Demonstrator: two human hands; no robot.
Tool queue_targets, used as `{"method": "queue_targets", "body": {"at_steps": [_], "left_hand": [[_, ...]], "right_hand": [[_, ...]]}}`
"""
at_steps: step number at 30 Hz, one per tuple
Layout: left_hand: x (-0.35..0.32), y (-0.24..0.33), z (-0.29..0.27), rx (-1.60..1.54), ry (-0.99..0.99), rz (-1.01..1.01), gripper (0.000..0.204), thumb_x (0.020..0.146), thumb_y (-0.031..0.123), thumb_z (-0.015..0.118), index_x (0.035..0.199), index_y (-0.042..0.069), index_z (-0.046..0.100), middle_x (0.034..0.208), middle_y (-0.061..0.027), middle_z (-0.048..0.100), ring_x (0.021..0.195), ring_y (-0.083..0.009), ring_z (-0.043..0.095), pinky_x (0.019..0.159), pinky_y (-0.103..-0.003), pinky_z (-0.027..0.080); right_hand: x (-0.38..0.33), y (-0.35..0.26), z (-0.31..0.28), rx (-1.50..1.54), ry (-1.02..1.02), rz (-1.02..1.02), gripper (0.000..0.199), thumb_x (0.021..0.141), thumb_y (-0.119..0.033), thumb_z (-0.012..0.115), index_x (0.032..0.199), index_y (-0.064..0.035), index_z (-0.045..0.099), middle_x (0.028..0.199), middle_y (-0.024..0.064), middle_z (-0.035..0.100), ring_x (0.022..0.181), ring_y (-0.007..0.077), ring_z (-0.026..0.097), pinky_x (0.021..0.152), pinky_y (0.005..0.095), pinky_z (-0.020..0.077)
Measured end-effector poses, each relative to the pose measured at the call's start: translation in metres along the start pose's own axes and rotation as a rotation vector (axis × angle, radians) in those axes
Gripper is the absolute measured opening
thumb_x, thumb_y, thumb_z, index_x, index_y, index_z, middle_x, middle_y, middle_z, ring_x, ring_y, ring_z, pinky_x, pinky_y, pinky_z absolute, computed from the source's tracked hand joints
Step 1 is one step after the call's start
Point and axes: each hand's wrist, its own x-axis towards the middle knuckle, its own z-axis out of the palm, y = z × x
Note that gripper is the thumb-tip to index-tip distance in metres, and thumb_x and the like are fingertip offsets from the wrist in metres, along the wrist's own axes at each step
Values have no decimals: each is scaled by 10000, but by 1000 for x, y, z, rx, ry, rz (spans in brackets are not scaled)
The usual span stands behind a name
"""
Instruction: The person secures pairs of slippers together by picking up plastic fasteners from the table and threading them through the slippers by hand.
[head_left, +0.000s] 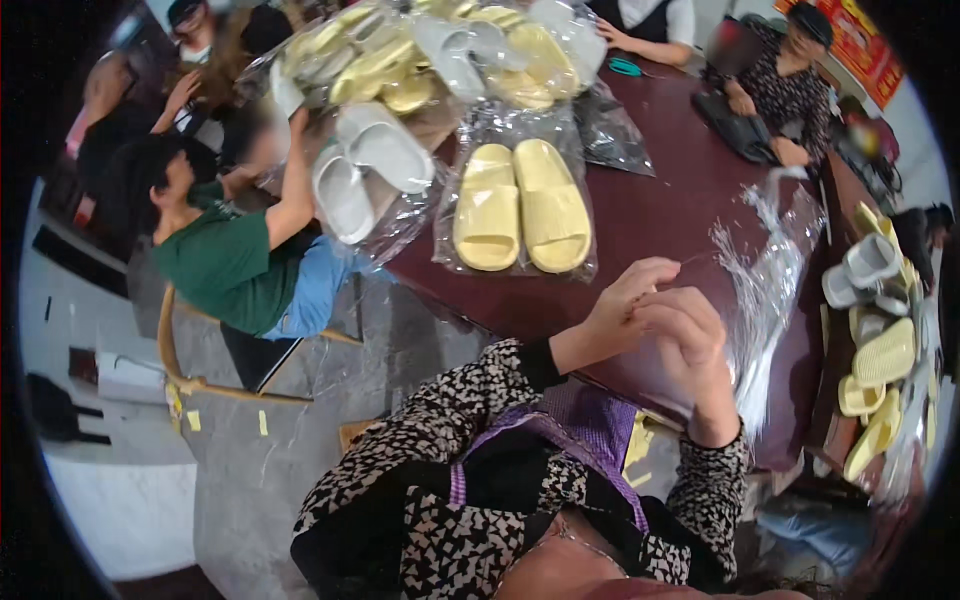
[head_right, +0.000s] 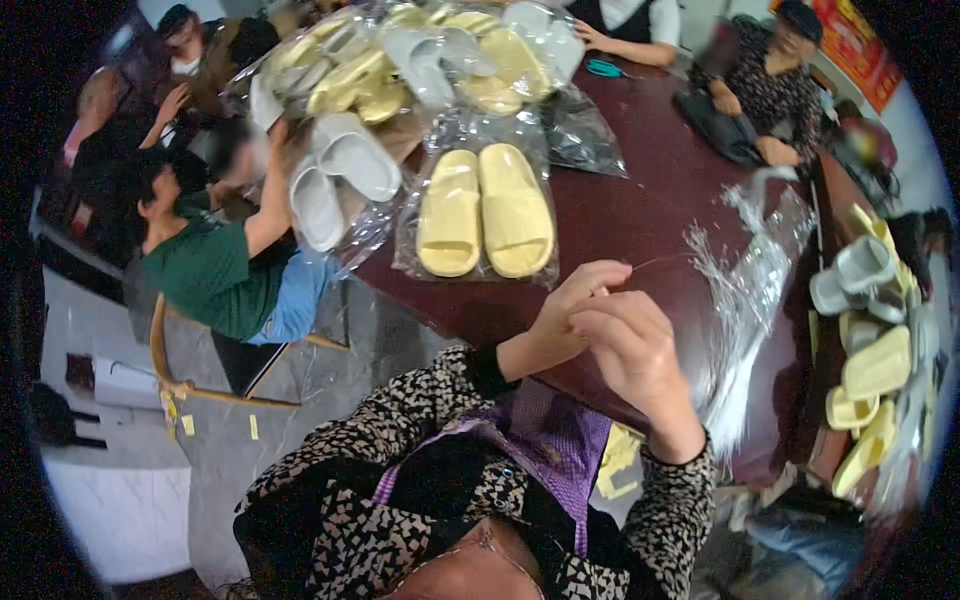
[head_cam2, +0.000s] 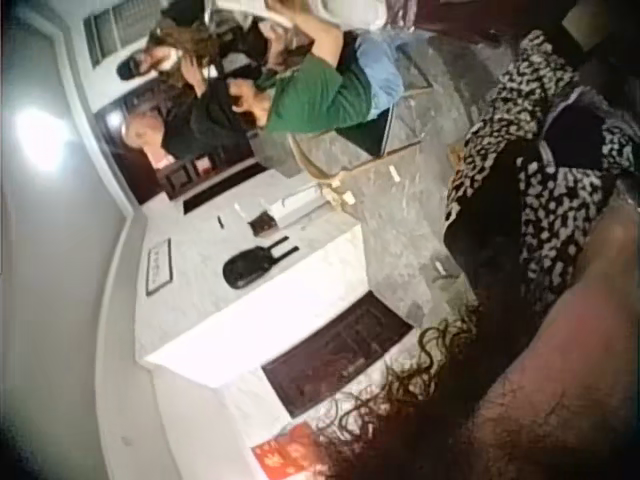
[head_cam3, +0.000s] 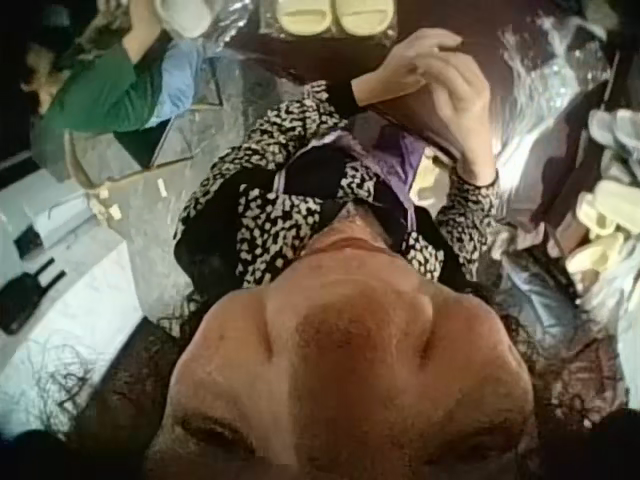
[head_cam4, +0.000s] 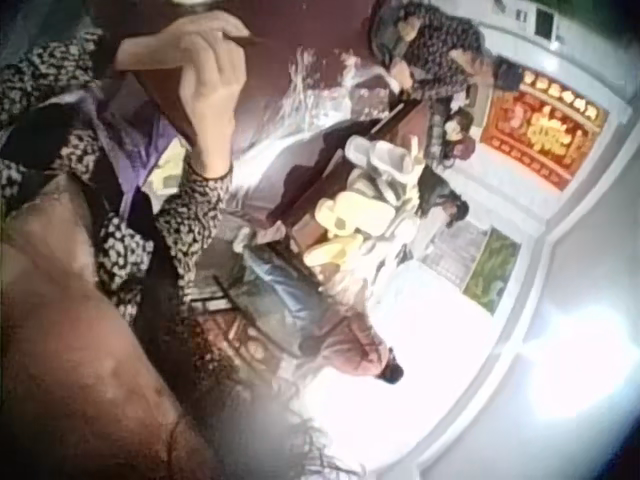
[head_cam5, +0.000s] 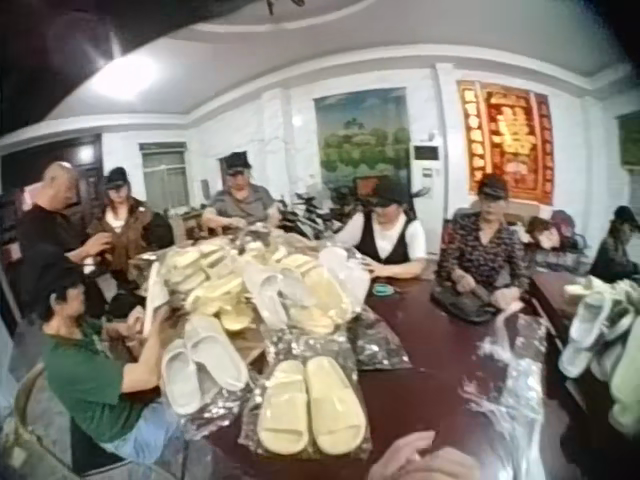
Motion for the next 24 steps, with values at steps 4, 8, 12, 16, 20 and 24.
{"method": "queue_targets", "body": {"at_steps": [4, 8, 12, 16, 20, 24], "left_hand": [[-8, -18, -1, -153, -206, -87, 234, 843, 15, 606, 1075, -2, 588, 946, -105, 618, 754, -140, 578, 684, -246, 479], [-20, -33, -4, -134, -210, -137, 121, 890, 17, 576, 1004, -9, 609, 933, -78, 617, 801, -137, 590, 717, -244, 478], [-23, -37, -10, -112, -168, -227, 122, 930, 44, 542, 1013, -21, 603, 890, -66, 624, 788, -126, 591, 712, -245, 481], [-19, -23, -19, -132, -150, -430, 152, 957, 64, 500, 1029, -26, 601, 848, -63, 612, 774, -122, 587, 709, -247, 484], [-12, -16, -18, -260, -21, -475, 171, 963, 87, 491, 1015, -30, 604, 778, -43, 602, 755, -101, 570, 685, -230, 476], [-12, -21, -17, -585, 28, -572, 190, 973, 104, 477, 1041, -32, 590, 806, -60, 611, 739, -112, 576, 698, -234, 475]], "right_hand": [[-12, 11, 5, 247, 84, 142, 177, 681, 84, 593, 835, 9, 638, 847, 109, 655, 759, 254, 617, 670, 335, 493], [-42, 25, -3, 514, 273, 203, 133, 743, 41, 615, 869, 13, 646, 855, 99, 665, 768, 219, 622, 684, 335, 493], [-66, 47, -8, 672, 412, 229, 175, 796, -10, 573, 956, 51, 610, 930, 137, 654, 819, 229, 605, 756, 349, 478], [-54, 60, 10, 513, 371, 399, 245, 804, -64, 606, 1022, 47, 598, 971, 171, 641, 877, 235, 594, 809, 358, 462], [-54, 69, 39, 189, 176, 374, 240, 814, -69, 631, 1035, 19, 604, 960, 156, 654, 905, 268, 609, 829, 356, 465], [-56, 75, 42, 182, -62, 351, 208, 823, -48, 621, 1026, 0, 613, 928, 143, 662, 898, 287, 630, 808, 354, 482]]}}
